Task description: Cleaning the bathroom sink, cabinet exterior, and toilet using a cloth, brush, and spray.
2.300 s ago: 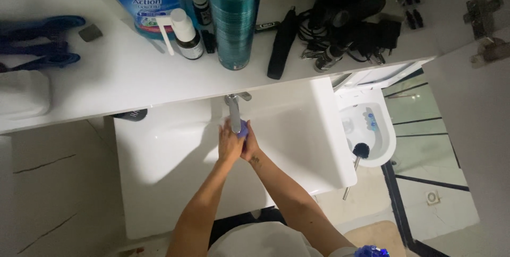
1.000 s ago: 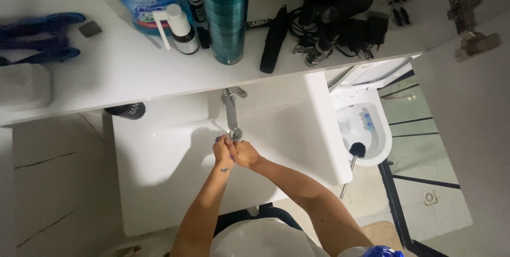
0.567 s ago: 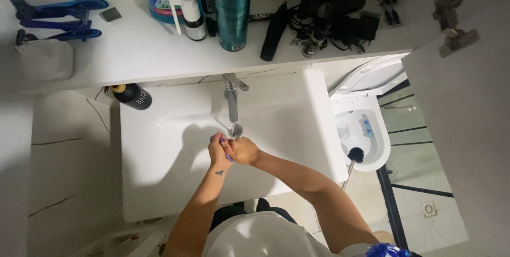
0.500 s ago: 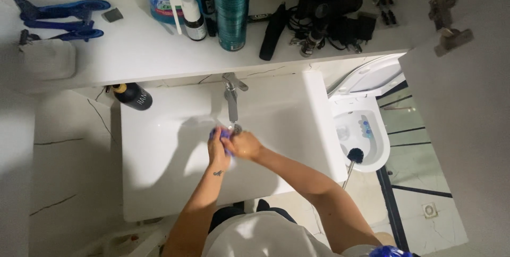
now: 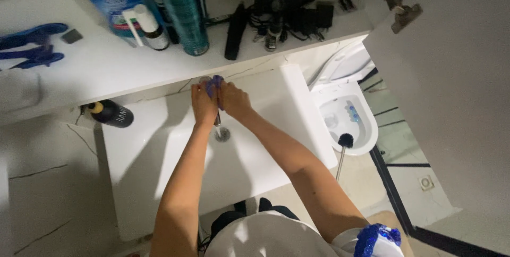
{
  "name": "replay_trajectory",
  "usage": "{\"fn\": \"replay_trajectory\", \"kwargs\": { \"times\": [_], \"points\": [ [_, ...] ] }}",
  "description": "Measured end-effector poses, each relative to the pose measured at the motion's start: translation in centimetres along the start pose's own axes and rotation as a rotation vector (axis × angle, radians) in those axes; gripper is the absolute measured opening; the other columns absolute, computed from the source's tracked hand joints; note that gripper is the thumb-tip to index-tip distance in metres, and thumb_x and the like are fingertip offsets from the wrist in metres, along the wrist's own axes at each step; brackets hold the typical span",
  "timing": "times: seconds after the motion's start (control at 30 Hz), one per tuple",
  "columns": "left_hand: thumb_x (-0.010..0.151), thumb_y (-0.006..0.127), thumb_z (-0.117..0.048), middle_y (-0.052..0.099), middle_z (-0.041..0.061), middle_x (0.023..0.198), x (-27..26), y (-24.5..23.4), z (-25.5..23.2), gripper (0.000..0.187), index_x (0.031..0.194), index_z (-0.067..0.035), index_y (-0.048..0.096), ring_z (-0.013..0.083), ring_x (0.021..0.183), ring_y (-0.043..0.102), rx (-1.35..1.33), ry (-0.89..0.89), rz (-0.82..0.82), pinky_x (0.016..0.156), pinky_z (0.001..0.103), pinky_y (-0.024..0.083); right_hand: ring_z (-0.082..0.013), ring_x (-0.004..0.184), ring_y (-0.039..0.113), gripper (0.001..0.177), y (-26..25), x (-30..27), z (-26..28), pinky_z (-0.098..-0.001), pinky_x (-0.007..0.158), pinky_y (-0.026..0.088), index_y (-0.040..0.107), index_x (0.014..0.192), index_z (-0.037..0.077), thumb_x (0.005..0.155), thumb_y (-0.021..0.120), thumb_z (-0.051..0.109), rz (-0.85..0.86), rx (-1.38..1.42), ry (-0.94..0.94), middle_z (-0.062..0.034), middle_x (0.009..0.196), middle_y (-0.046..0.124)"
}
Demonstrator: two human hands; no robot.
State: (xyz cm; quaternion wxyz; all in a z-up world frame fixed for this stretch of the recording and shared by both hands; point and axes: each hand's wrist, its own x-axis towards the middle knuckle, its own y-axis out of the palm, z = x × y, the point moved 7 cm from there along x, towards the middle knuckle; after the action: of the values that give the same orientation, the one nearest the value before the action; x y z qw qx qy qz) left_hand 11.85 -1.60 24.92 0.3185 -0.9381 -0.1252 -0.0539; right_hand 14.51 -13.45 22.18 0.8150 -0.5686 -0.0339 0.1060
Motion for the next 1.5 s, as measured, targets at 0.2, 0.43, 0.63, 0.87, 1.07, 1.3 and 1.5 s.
{"fn": "replay_trajectory", "kwargs": {
  "times": [0.2, 0.43, 0.63, 0.87, 1.07, 1.3, 1.5],
  "points": [
    [0.104, 0.056, -0.027, 0.055, 0.020, 0.119, -1.1, 0.9, -0.4, 0.033, 0.125, -0.002, 0.062, 0.0355, 0.107, 0.059, 0.097, -0.023, 0.071, 0.091, 0.048, 0.050, -0.0442, 0.099, 0.068, 0.037, 0.4, -1.9, -0.7, -0.0549, 0.084, 0.056, 0.046, 0.133, 0.004, 0.104, 0.048, 0.027, 0.026, 0.241, 0.038, -0.0219, 0.116, 0.063],
    [0.109, 0.054, -0.035, 0.058, 0.016, 0.125, -3.3, 0.2, -3.4, 0.036, 0.130, -0.008, 0.064, 0.0331, 0.116, 0.059, -0.024, 0.110, 0.070, 0.099, 0.048, 0.049, -0.0359, 0.139, 0.055, 0.043, 11.4, -3.8, -9.1, -0.0486, 0.115, 0.053, 0.038, 0.150, 0.014, 0.110, 0.051, 0.022, -0.460, 0.195, -0.311, -0.0162, 0.147, 0.058],
    [0.105, 0.057, -0.043, 0.059, 0.012, 0.132, -8.2, 8.1, -2.9, 0.042, 0.134, -0.013, 0.059, 0.0264, 0.123, 0.059, -0.579, -0.003, 0.197, 0.100, 0.040, 0.052, -0.0256, 0.137, 0.034, 0.068, 7.1, -13.9, -14.9, -0.0602, 0.110, 0.043, 0.026, 0.160, 0.035, 0.098, 0.039, 0.058, -0.153, 1.586, 0.732, 0.0152, 0.153, 0.031],
    [0.091, 0.075, -0.028, 0.065, 0.010, 0.123, -12.8, 20.9, -0.8, 0.050, 0.132, -0.005, 0.058, 0.0259, 0.116, 0.063, -1.599, -0.837, 0.528, 0.099, 0.040, 0.053, -0.0292, 0.135, 0.051, 0.071, 8.6, -13.8, -14.8, -0.0426, 0.113, 0.047, 0.047, 0.150, 0.008, 0.102, 0.052, 0.061, -0.193, 2.344, 0.616, -0.0130, 0.145, 0.055],
    [0.087, 0.073, -0.025, 0.066, 0.012, 0.124, -10.7, 22.7, 0.5, 0.057, 0.135, -0.002, 0.054, 0.0257, 0.114, 0.065, -1.512, -0.900, 0.564, 0.102, 0.041, 0.054, -0.0245, 0.124, 0.064, 0.065, 10.4, -10.5, -20.8, -0.0380, 0.109, 0.050, 0.053, 0.144, 0.000, 0.099, 0.059, 0.046, -0.360, 2.003, 0.539, -0.0170, 0.137, 0.064],
    [0.084, 0.074, -0.015, 0.058, 0.022, 0.133, -2.5, 20.1, 0.0, 0.060, 0.136, 0.001, 0.049, 0.0371, 0.126, 0.056, -0.564, -0.182, 0.169, 0.108, 0.048, 0.046, -0.0381, 0.131, 0.054, 0.061, 1.9, -5.5, -23.6, -0.0467, 0.110, 0.045, 0.045, 0.149, 0.009, 0.101, 0.056, 0.045, -0.396, 1.017, 0.619, -0.0235, 0.145, 0.052],
    [0.089, 0.073, -0.017, 0.044, 0.032, 0.150, -3.6, 24.7, 1.3, 0.065, 0.144, 0.005, 0.046, 0.0474, 0.142, 0.036, 0.242, 0.436, 0.224, 0.115, 0.056, 0.031, -0.0464, 0.148, 0.032, 0.052, 4.0, -4.2, -20.2, -0.0669, 0.114, 0.022, 0.046, 0.150, 0.018, 0.100, 0.058, 0.029, -0.254, -0.070, 0.182, -0.0182, 0.162, 0.036]
  ]
}}
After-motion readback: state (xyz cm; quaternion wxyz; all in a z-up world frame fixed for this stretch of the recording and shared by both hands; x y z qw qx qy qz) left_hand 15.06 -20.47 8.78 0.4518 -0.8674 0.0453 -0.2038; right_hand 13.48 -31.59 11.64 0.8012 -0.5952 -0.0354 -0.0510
